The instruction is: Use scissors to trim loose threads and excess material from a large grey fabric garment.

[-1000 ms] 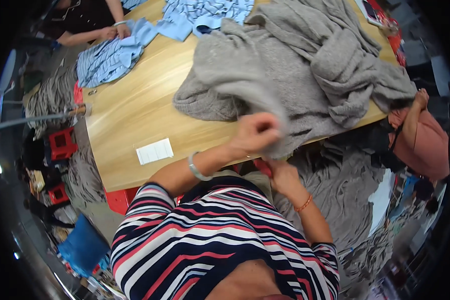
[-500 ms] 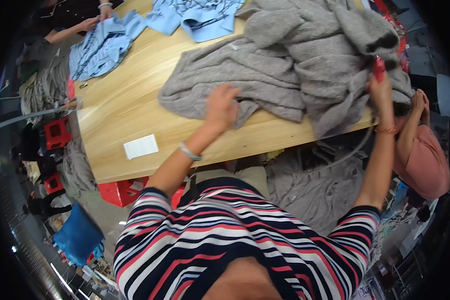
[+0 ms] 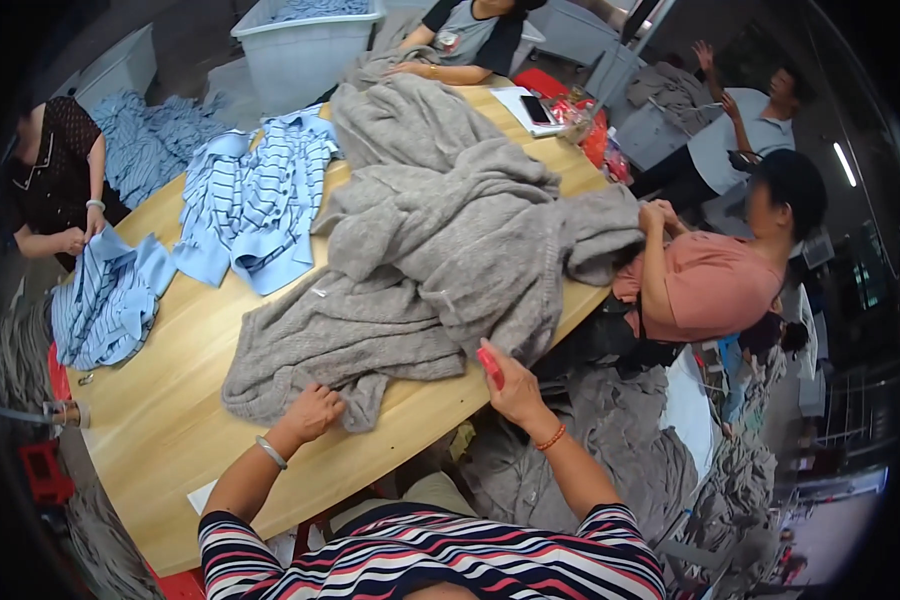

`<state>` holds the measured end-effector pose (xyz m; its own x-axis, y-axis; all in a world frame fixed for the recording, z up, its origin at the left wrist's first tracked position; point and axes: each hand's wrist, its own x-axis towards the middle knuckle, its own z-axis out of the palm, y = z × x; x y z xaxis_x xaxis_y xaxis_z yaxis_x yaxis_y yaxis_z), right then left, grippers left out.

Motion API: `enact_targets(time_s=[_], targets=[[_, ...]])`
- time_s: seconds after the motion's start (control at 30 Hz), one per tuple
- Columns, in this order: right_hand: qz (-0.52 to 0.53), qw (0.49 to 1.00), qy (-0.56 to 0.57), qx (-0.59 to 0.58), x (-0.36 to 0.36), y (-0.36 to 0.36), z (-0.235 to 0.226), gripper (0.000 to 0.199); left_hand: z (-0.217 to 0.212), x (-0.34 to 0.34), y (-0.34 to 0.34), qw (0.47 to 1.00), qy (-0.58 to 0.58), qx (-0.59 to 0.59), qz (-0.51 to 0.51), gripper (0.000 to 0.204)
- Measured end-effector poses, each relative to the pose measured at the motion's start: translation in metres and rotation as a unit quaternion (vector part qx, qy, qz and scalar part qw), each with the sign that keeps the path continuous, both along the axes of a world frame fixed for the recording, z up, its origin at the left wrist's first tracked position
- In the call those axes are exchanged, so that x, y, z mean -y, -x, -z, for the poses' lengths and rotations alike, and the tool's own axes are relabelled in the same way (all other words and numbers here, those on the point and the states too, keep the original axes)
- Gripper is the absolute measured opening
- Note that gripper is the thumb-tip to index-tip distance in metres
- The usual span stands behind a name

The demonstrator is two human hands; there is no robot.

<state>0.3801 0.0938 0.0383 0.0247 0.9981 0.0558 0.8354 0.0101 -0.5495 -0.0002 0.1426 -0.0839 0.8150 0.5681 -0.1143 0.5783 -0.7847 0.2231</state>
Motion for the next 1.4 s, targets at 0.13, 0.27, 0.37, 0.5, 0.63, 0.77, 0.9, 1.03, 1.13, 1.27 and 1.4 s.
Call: enact_targets(time_s=[0.13, 0.27, 0.37, 0.5, 0.63, 0.77, 0.9, 1.03, 1.13, 1.27, 1.4], targets=[[-0.031, 0.999, 0.025, 0.014, 0.025, 0.006, 0.009, 0.044, -0.003, 0.011, 0.006, 0.939, 0.254, 0.157, -0.170, 0.016], [-0.030, 0.993, 0.094, 0.072, 0.053, 0.012, 0.006, 0.043, -0.009, 0.037, 0.019, 0.928, 0.265, 0.152, -0.212, 0.019], [-0.048, 0.992, 0.115, 0.030, 0.070, 0.037, -0.008, 0.046, -0.013, 0.094, 0.031, 0.985, 0.074, -0.069, -0.142, 0.060], [-0.092, 0.977, 0.194, 0.017, 0.091, 0.055, 0.017, 0.048, -0.023, 0.144, 0.029, 0.958, 0.091, -0.149, -0.228, 0.073], [-0.142, 0.968, 0.206, 0.020, 0.107, 0.081, 0.029, 0.049, -0.029, 0.155, 0.049, 0.887, 0.249, -0.162, -0.353, 0.078], [-0.180, 0.957, 0.227, 0.031, 0.104, 0.105, 0.021, 0.048, -0.028, 0.163, 0.062, 0.929, 0.117, -0.122, -0.330, 0.067], [-0.226, 0.947, 0.224, 0.034, 0.100, 0.113, 0.021, 0.047, -0.009, 0.152, 0.047, 0.965, 0.006, 0.112, -0.236, 0.058], [-0.220, 0.932, 0.275, 0.084, 0.096, 0.117, 0.018, 0.044, 0.026, 0.120, 0.008, 0.953, -0.014, 0.223, -0.206, 0.043], [-0.206, 0.924, 0.306, 0.101, 0.093, 0.120, 0.004, 0.044, 0.052, 0.097, -0.012, 0.934, 0.035, 0.226, -0.276, 0.025], [-0.200, 0.926, 0.309, 0.082, 0.091, 0.124, -0.008, 0.043, 0.062, 0.074, -0.021, 0.856, 0.048, 0.367, -0.362, 0.015], [-0.241, 0.896, 0.370, 0.044, 0.084, 0.130, -0.019, 0.042, 0.066, 0.068, -0.014, 0.842, 0.095, 0.402, -0.348, 0.013]])
